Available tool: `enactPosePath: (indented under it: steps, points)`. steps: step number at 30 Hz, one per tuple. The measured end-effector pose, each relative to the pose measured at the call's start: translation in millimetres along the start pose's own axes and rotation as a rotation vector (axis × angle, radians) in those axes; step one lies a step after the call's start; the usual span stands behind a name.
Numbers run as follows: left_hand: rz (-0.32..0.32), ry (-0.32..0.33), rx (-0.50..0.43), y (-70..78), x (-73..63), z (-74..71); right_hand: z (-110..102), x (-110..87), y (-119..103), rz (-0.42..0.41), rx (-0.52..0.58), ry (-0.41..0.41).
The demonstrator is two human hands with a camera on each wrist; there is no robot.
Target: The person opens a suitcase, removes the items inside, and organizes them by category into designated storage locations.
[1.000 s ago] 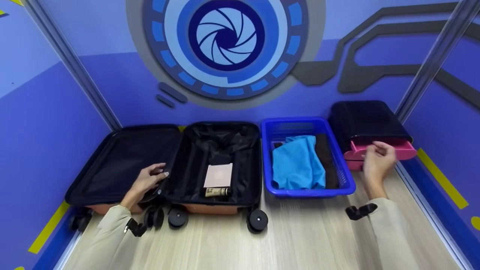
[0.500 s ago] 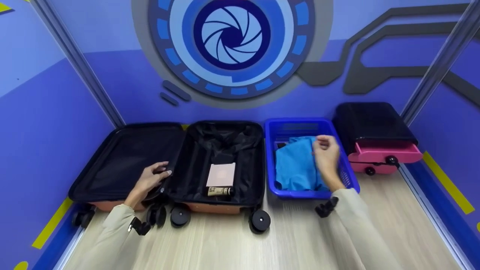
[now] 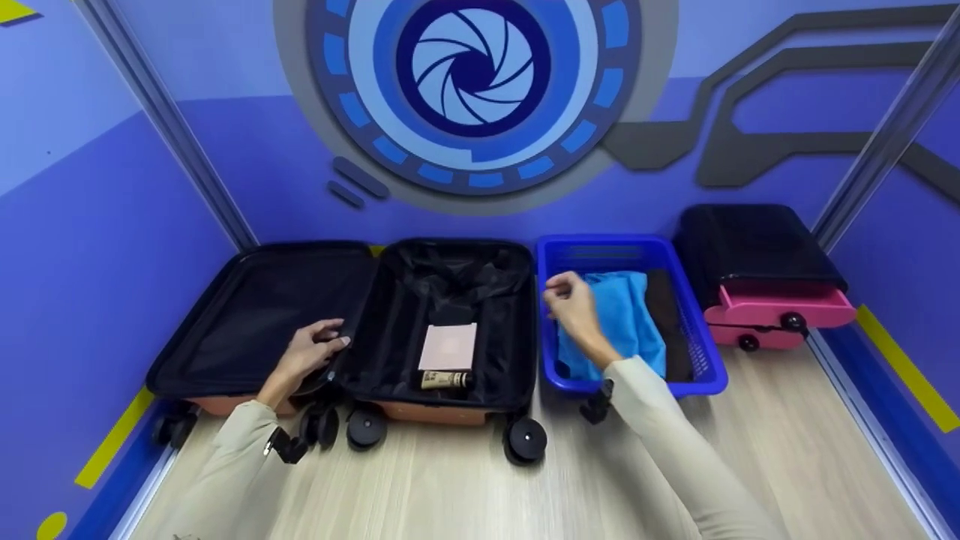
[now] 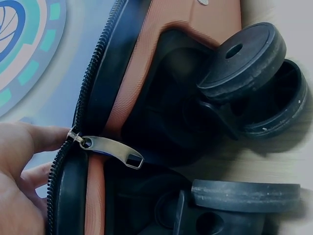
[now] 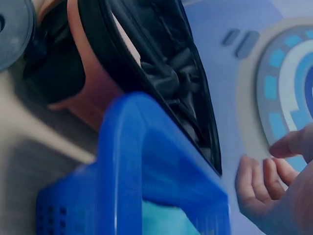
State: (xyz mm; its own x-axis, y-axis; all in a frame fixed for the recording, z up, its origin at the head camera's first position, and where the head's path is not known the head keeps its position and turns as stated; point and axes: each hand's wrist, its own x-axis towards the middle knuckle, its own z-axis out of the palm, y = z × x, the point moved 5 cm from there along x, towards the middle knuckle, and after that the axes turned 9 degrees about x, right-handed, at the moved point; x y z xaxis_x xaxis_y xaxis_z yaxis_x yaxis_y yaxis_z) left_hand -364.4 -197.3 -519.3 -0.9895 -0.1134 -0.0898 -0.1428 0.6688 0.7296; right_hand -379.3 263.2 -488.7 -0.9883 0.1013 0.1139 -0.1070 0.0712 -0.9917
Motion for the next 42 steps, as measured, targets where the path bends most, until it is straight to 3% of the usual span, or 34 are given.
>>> enactPosePath:
  steps: [4,12,18,25,31,34,39,42]
  points:
    - [-0.004,-0.003,0.001,-0.3,1.2,0.6,24,5.1,9,0.087,0.034,-0.097]
    - [-0.026,0.001,-0.024,-3.3,1.8,0.0,65,16.8,25,0.260,0.089,-0.197]
    - [-0.023,0.003,-0.036,-2.8,1.5,-0.7,91,25.1,34,0.390,-0.009,-0.240]
    - [-0.009,0.000,-0.044,-2.9,0.8,1.8,121,25.3,47,0.437,-0.127,-0.295]
    - [-0.010,0.004,-0.042,-4.6,1.3,3.1,141,25.2,58,0.470,-0.145,-0.308]
    - [-0.007,0.003,-0.044,-4.9,1.1,3.8,147,23.9,63,0.416,-0.328,-0.360]
    - [-0.005,-0.009,-0.044,-4.2,0.7,2.5,157,20.4,66,0.310,-0.831,-0.488]
    - [-0.009,-0.003,-0.047,-2.7,0.9,0.2,163,18.9,66,0.329,-0.934,-0.538]
